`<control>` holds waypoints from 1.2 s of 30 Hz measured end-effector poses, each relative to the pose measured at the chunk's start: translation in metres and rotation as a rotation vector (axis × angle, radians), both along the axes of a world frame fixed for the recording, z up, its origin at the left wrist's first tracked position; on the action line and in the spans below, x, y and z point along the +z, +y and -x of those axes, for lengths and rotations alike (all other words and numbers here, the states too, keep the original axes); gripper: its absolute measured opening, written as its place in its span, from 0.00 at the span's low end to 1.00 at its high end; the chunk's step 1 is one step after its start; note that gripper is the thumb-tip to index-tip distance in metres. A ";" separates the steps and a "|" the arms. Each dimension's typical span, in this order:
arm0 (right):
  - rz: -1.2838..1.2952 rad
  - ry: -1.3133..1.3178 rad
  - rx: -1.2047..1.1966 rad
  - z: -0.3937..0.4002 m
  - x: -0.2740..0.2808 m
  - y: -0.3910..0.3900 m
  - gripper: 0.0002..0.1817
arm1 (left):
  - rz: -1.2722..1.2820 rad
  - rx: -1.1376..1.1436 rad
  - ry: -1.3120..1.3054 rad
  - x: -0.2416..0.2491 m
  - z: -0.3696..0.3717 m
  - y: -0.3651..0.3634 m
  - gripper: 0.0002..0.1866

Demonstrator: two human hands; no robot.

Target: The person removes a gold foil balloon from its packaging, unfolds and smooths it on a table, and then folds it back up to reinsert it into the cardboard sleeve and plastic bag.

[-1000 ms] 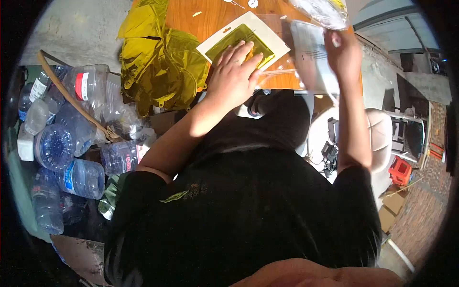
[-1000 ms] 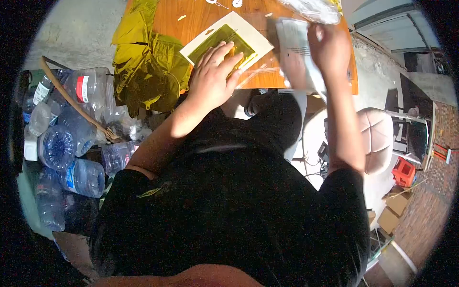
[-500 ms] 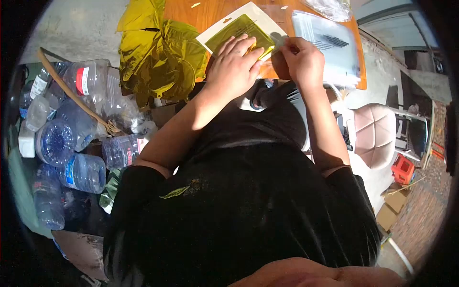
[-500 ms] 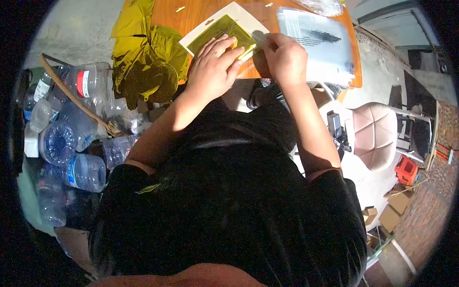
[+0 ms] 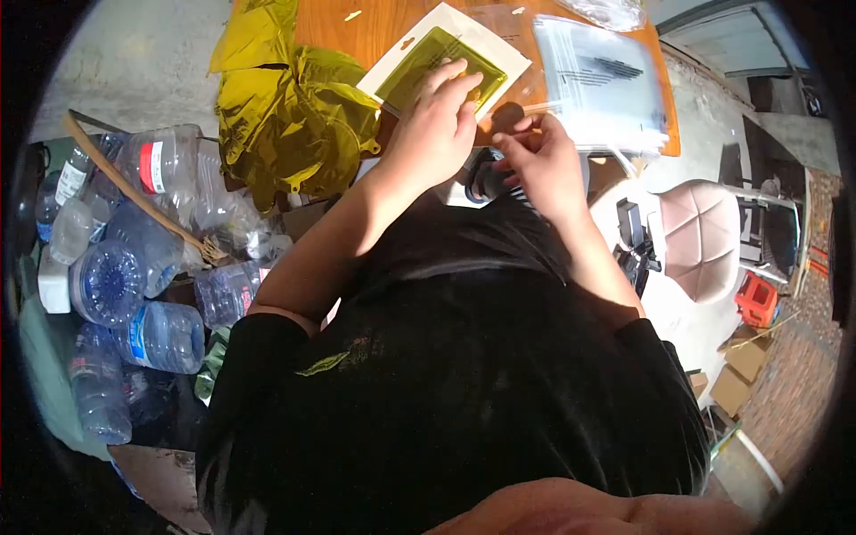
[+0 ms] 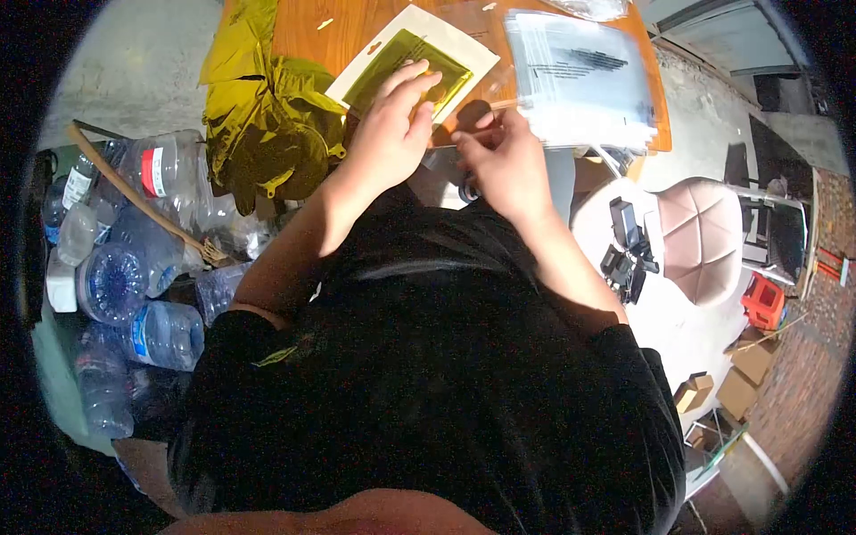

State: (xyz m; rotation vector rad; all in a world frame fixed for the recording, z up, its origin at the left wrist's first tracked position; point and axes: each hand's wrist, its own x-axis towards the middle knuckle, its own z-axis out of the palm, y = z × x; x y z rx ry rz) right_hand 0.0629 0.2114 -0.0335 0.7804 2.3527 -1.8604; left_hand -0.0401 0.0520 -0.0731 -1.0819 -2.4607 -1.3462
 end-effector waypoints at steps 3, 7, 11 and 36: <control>0.162 0.049 -0.035 -0.011 -0.020 -0.014 0.17 | -0.083 -0.028 -0.130 0.002 0.005 0.003 0.16; 0.432 0.181 -0.214 -0.016 -0.024 -0.026 0.20 | -0.031 -0.026 -0.100 -0.001 0.004 0.007 0.17; 0.562 0.154 -0.330 -0.016 -0.014 -0.019 0.23 | -0.057 -0.078 -0.297 0.015 -0.005 0.009 0.17; 0.787 0.636 0.081 -0.045 0.046 0.073 0.20 | -0.141 -0.256 -0.778 0.116 0.059 -0.005 0.16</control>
